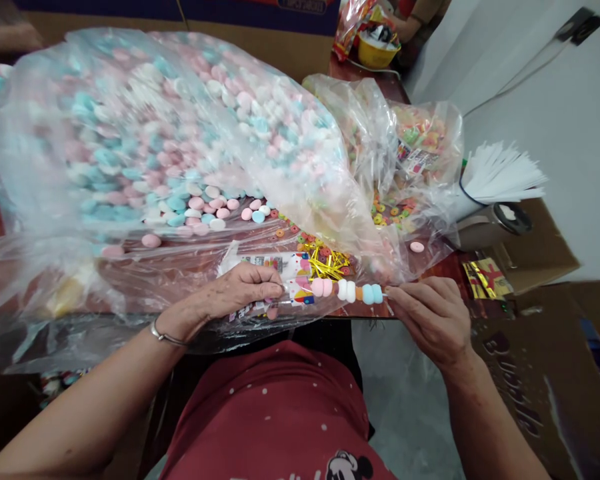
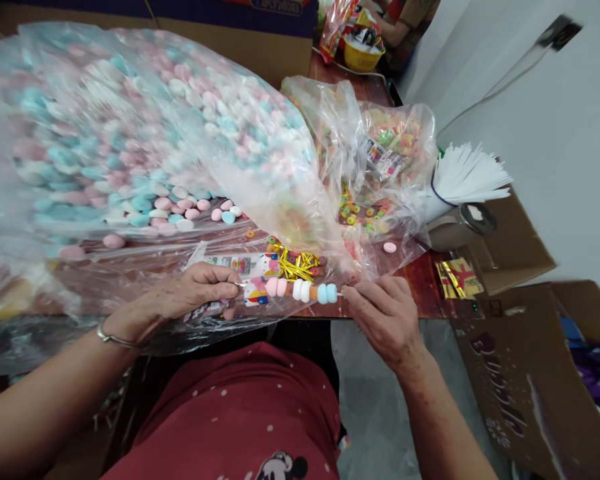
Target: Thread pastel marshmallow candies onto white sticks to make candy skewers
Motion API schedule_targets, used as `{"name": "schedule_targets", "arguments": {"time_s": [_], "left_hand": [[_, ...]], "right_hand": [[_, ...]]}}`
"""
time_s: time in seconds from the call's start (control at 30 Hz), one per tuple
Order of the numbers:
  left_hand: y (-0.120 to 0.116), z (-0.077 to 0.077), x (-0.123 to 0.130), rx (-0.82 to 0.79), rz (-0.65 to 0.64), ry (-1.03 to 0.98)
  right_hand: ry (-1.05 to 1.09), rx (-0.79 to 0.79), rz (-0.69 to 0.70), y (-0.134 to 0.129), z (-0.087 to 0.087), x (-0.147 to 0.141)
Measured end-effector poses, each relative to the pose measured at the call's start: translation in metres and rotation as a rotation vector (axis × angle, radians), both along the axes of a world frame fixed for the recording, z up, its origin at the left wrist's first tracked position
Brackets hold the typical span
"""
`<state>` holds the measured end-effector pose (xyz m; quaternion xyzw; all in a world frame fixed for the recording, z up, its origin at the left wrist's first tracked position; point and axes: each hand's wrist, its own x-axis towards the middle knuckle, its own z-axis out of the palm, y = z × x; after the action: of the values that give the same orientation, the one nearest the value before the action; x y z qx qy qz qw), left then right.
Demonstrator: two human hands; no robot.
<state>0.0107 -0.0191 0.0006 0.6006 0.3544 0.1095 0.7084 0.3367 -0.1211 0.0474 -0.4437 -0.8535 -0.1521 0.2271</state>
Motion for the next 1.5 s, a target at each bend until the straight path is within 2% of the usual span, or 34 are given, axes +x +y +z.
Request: {"name": "schedule_targets", "arguments": {"time_s": [0.27,0.5,0.77,0.93,1.23,1.5], "left_hand": [[0.003,-0.008,-0.002,0.027,-0.023,-0.026],[0.002,-0.002,0.001,0.012,-0.023,0.033],[0.005,-0.004,0.006,0.231,-0.114,0.078],[0.005,0.0,0.006,0.351,-0.167,0.081],[0.005,0.001,0.005,0.298,-0.201,0.077],[0.007,0.009,0.006,0.18,-0.203,0.088]], "right_hand": [[0.008,0.003,-0.022,0.0,-0.001,0.0],[-0.015,0.014,-0.024,0.0,0.001,-0.004],[-0.054,0.011,0.009,-0.003,0.007,-0.006],[-0.016,-0.076,0.032,-0.001,0.007,-0.005],[0.085,-0.184,0.097,0.005,-0.006,-0.01],[0.055,-0.092,0.054,0.006,-0.006,-0.011]]}}
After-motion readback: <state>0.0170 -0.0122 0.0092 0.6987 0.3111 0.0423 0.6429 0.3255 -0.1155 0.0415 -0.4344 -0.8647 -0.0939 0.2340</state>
